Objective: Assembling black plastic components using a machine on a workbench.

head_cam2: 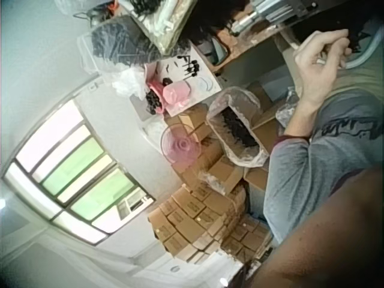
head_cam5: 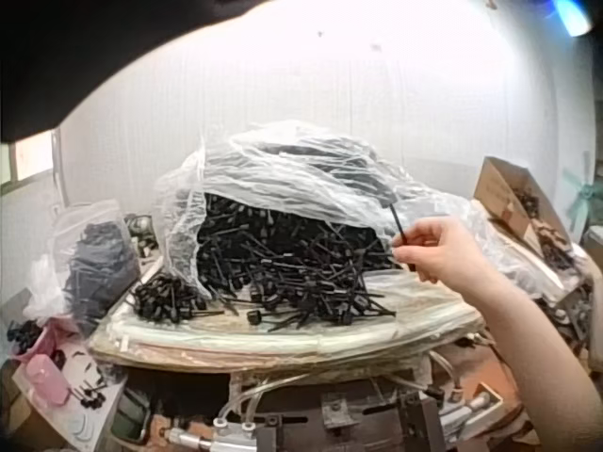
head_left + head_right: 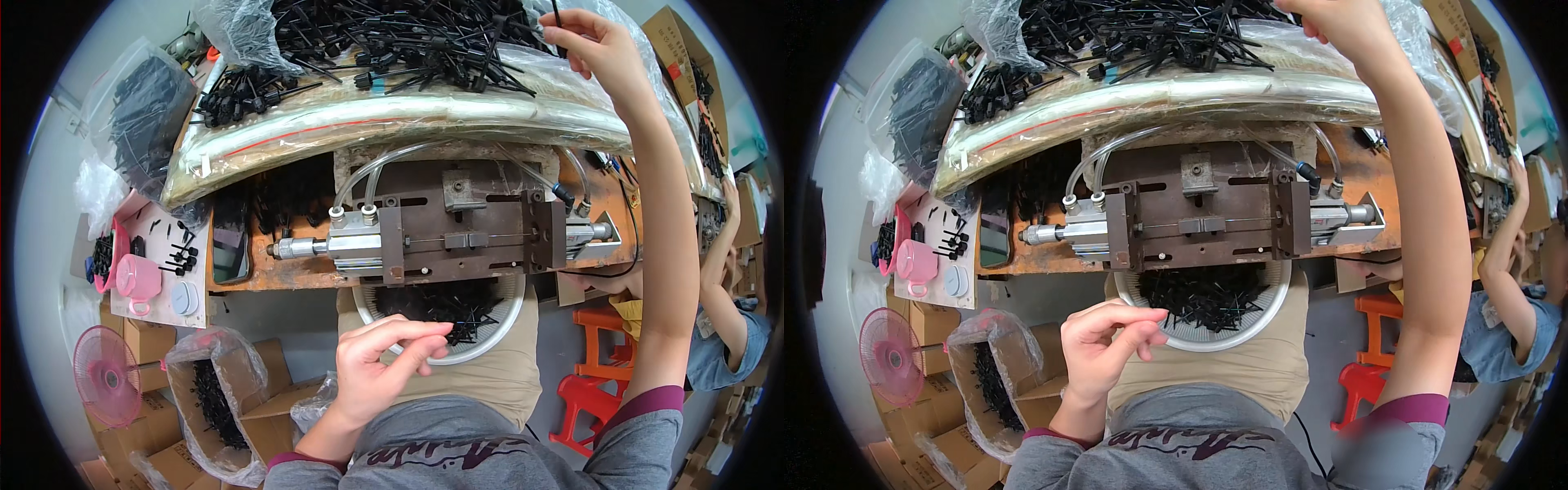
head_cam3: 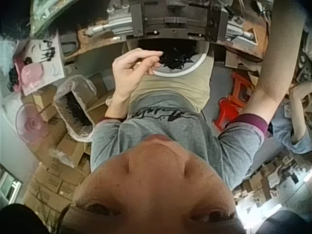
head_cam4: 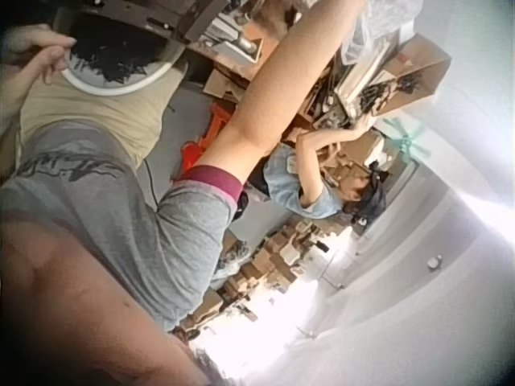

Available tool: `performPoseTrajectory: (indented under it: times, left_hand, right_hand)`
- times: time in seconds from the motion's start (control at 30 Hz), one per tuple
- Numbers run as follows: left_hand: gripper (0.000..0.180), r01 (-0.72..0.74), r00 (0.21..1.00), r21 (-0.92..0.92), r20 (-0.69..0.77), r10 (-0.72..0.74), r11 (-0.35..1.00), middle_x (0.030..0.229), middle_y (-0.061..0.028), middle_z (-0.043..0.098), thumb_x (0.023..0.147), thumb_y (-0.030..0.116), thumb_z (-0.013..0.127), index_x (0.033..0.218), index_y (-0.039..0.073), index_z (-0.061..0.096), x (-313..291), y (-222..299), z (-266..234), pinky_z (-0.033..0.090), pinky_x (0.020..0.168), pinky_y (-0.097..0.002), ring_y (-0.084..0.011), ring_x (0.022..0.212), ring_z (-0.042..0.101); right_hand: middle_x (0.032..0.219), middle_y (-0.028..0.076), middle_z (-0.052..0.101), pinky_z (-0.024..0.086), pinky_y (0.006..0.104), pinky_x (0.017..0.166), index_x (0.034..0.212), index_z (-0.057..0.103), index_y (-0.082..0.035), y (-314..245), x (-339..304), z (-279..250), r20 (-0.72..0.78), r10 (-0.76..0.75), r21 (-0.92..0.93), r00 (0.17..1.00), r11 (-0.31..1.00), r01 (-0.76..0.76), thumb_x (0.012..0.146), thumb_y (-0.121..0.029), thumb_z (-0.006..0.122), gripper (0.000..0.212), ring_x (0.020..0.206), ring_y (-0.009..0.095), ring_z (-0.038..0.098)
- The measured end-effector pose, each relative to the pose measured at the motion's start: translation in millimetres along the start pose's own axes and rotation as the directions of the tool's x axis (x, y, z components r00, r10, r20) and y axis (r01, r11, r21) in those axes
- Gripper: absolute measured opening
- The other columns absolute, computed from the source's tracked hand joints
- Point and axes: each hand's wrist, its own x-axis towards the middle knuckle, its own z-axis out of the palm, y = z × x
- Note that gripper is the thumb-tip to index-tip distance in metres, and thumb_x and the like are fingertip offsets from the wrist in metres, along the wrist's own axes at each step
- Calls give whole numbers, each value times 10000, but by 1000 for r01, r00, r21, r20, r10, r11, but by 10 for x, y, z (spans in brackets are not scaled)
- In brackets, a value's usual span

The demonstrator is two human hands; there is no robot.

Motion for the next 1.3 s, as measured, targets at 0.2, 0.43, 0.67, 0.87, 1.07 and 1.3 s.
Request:
performPoseTrajectory:
  times: [0.2,0.43,0.67,0.87,1.07,1.3]
  left_hand:
    - [265,-225,974,-37,-33,224,974,802,-56,658,699,17,883,834,25,655,-6,-171,-91,416,556,-180,-50,637,563]
    - [638,-203,976,10,82,202,979,1212,-182,589,783,-26,795,1346,-78,500,170,60,-53,579,816,-278,-173,964,663]
    - [506,110,975,-410,222,-17,906,1325,-224,563,905,-96,615,1392,-68,484,300,136,-77,583,872,-324,-226,1040,659]
    - [368,-95,980,-150,159,119,984,1076,-165,614,705,-150,769,1059,-85,695,297,152,53,644,791,-300,-241,896,700]
    - [300,-452,890,465,172,423,761,1211,-162,618,703,-40,821,982,-32,712,333,-132,254,605,745,-301,-175,847,694]
    - [242,-493,810,805,286,512,329,1194,-96,693,707,101,792,926,35,712,429,-424,369,539,684,-301,-194,757,680]
  right_hand:
    - [827,62,612,446,286,659,966,734,-17,-465,-322,180,-291,-243,-323,925,935,144,866,-164,707,180,759,146,567]
    - [827,-23,691,423,184,570,1011,742,-28,-467,-836,231,-145,-157,55,977,985,166,899,-64,681,133,666,2,536]
    - [869,90,711,548,322,708,949,764,-32,-670,-1588,451,427,-343,426,837,892,148,730,41,740,232,797,214,692]
    - [1058,100,711,524,249,650,1014,765,-31,-586,-1737,514,141,-98,421,985,906,30,842,-23,708,181,785,136,668]
    - [1057,108,712,395,158,499,1059,738,14,-498,-1867,544,42,241,502,970,834,-229,923,-58,666,170,622,26,560]
    - [829,109,733,392,162,463,1078,709,26,-559,-2011,571,148,377,661,914,650,-375,921,-65,676,185,518,45,568]
